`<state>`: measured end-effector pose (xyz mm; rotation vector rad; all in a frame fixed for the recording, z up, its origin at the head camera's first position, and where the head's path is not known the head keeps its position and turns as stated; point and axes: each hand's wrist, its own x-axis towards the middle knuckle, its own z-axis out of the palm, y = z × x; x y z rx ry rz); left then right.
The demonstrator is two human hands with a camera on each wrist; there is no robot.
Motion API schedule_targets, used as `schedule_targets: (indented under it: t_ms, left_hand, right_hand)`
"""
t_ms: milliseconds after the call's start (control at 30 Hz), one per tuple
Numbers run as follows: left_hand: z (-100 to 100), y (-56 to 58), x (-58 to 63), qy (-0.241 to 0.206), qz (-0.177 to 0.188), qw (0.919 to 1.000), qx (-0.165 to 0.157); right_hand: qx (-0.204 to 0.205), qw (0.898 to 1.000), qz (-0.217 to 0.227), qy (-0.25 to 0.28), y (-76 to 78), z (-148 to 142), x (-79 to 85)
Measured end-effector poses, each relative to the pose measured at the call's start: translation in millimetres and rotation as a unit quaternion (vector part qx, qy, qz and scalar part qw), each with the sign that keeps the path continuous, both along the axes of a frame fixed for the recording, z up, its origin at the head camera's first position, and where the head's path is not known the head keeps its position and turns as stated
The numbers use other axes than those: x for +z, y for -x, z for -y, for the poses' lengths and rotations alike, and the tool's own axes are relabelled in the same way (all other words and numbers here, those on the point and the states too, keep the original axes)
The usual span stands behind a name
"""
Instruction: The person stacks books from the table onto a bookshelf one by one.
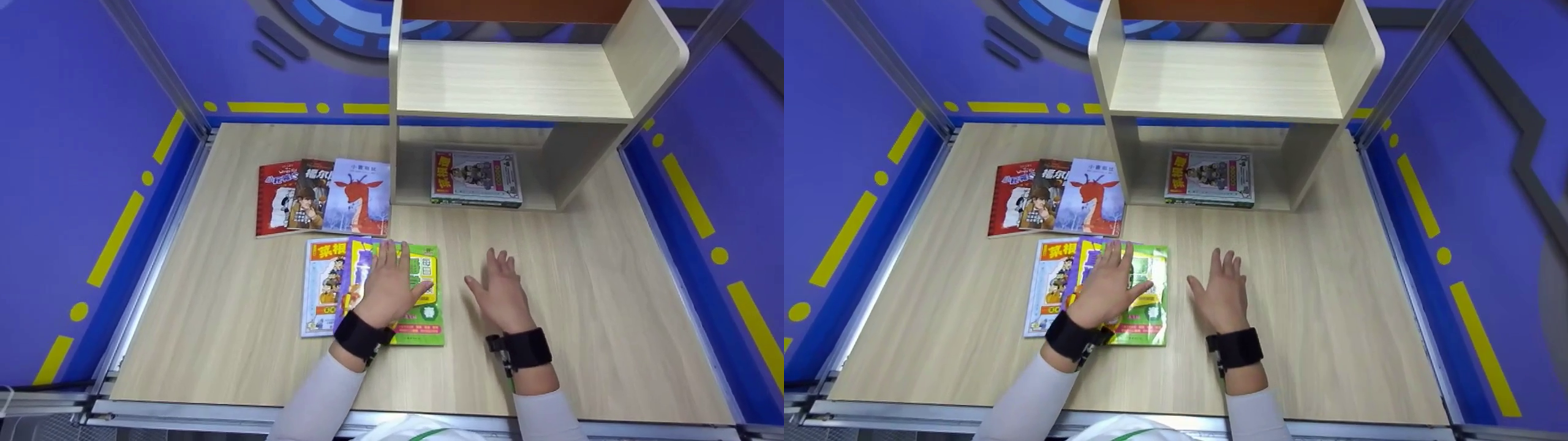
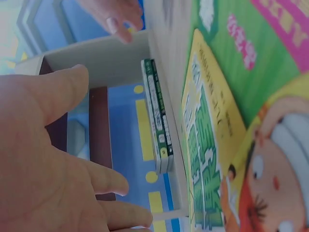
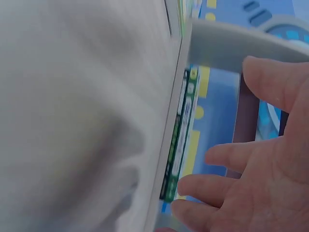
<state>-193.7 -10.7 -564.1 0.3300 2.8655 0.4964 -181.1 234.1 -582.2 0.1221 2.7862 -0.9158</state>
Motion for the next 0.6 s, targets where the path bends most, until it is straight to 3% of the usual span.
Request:
schedule_targets:
  t_ms: [333, 600]
  left_hand:
    - [15, -4.1, -0.3, 0.005, 0.025, 0.9989, 0.040]
    - [19, -10.0, 2.8, -0.049, 0.031, 0.9946, 0.086]
  right_hand:
    - [0.012, 1.000, -0.016, 0.002, -15.5, 43, -8.6]
    - [-0.015, 0.998, -0.040, 0.050, -21.1, 66, -2.4]
